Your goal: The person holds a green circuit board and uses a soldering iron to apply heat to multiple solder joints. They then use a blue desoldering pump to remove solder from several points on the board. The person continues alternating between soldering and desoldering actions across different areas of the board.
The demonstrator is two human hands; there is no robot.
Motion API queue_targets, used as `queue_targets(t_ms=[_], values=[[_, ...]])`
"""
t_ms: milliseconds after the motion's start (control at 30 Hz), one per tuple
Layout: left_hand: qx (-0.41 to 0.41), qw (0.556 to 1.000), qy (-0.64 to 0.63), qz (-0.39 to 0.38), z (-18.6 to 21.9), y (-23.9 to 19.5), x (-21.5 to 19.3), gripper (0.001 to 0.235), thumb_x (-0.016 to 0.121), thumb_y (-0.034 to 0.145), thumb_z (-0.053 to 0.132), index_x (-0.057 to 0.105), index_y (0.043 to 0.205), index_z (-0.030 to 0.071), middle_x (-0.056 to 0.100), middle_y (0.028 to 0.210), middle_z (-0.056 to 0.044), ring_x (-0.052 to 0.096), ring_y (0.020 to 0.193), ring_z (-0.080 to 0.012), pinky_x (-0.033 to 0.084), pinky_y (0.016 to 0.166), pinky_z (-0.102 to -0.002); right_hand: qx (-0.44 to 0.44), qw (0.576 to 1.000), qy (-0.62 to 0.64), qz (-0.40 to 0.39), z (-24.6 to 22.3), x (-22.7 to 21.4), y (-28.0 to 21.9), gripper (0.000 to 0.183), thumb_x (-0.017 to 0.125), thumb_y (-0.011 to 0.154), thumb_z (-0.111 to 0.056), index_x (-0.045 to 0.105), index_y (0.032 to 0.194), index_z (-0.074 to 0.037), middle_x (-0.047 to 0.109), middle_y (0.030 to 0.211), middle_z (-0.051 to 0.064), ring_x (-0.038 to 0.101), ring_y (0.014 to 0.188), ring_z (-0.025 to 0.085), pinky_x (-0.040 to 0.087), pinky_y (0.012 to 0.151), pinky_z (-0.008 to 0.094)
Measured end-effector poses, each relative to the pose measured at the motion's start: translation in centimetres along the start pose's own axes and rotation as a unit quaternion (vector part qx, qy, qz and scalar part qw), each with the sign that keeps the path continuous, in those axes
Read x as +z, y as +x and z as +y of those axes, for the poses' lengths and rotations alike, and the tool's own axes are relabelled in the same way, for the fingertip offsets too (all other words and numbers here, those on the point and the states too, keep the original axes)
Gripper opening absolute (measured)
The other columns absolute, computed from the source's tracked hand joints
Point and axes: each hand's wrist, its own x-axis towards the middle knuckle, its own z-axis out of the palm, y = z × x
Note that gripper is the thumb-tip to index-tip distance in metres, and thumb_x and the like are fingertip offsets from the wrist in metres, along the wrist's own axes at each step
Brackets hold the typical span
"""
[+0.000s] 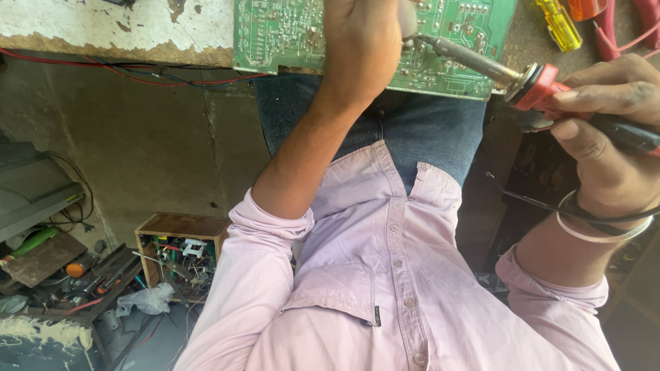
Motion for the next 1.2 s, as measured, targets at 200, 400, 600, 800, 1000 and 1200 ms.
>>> queue_targets(t_ms=[200, 400, 600, 800, 1000, 1200], values=[[-0.046, 0.956, -0.29, 0.023, 6.6, 1.5, -3.3, 0.025, 0.05, 0.107, 0.008, 0.055, 0.084, -0.001, 0.065, 0.071, -0.009, 0.059, 0.065, -0.0197, 0.049, 0.068, -0.033, -0.018, 0.993, 0.104, 0.049, 1.1, 0.1, -0.9, 0.036, 0.076, 0.107, -0.031, 0.065, 0.117, 0.001, 0.063, 0.113, 0.012, 0.062, 0.088, 0.019, 0.051, 0.081, 0.026], [-0.078, 0.892, -0.444, 0.044, 8.2, 2.2, -3.7, 0.041, 0.058, 0.109, 0.023, 0.046, 0.078, 0.0, 0.042, 0.067, -0.012, 0.043, 0.06, -0.0229, 0.039, 0.063, -0.037, -0.011, 0.991, 0.097, 0.09, 1.0, 0.8, -1.3, 0.036, 0.077, 0.111, -0.028, 0.063, 0.117, 0.005, 0.06, 0.11, 0.013, 0.06, 0.087, 0.02, 0.05, 0.078, 0.026], [-0.06, 0.912, -0.405, -0.029, 8.9, 2.0, -4.1, 0.074, 0.051, 0.096, 0.068, 0.041, 0.069, 0.001, 0.036, 0.063, -0.009, 0.037, 0.053, -0.0204, 0.027, 0.051, -0.034, -0.021, 0.995, 0.018, 0.094, -1.5, 2.1, 0.5, 0.032, 0.079, 0.098, -0.025, 0.071, 0.112, 0.003, 0.07, 0.1, 0.014, 0.064, 0.078, 0.017, 0.05, 0.069, 0.023], [-0.028, 0.947, -0.319, -0.01, 10.2, 2.2, -3.7, 0.079, 0.052, 0.092, 0.075, 0.039, 0.06, 0.004, 0.034, 0.053, -0.006, 0.033, 0.045, -0.0186, 0.023, 0.047, -0.034, -0.031, 0.998, -0.003, 0.052, -3.3, 2.6, 2.0, 0.018, 0.076, 0.097, -0.014, 0.073, 0.107, 0.001, 0.072, 0.101, 0.013, 0.071, 0.091, 0.017, 0.054, 0.083, 0.025], [-0.007, 0.959, -0.284, 0.022, 9.9, 2.2, -3.7, 0.08, 0.049, 0.093, 0.075, 0.04, 0.057, 0.004, 0.036, 0.05, -0.008, 0.034, 0.042, -0.0208, 0.028, 0.048, -0.035, -0.051, 0.998, -0.028, 0.03, -2.8, 2.3, 2.7, 0.019, 0.075, 0.09, -0.01, 0.075, 0.108, -0.003, 0.072, 0.101, 0.011, 0.071, 0.085, 0.016, 0.055, 0.077, 0.024], [-0.003, 0.942, -0.333, 0.05, 9.4, 2.1, -3.6, 0.045, 0.048, 0.097, 0.044, 0.04, 0.075, 0.006, 0.033, 0.051, -0.005, 0.027, 0.045, -0.0169, 0.029, 0.052, -0.032, -0.056, 0.997, -0.038, 0.025, -2.5, 2.1, 2.5, 0.019, 0.076, 0.088, -0.009, 0.075, 0.106, -0.004, 0.071, 0.096, 0.009, 0.07, 0.084, 0.015, 0.054, 0.074, 0.027]])
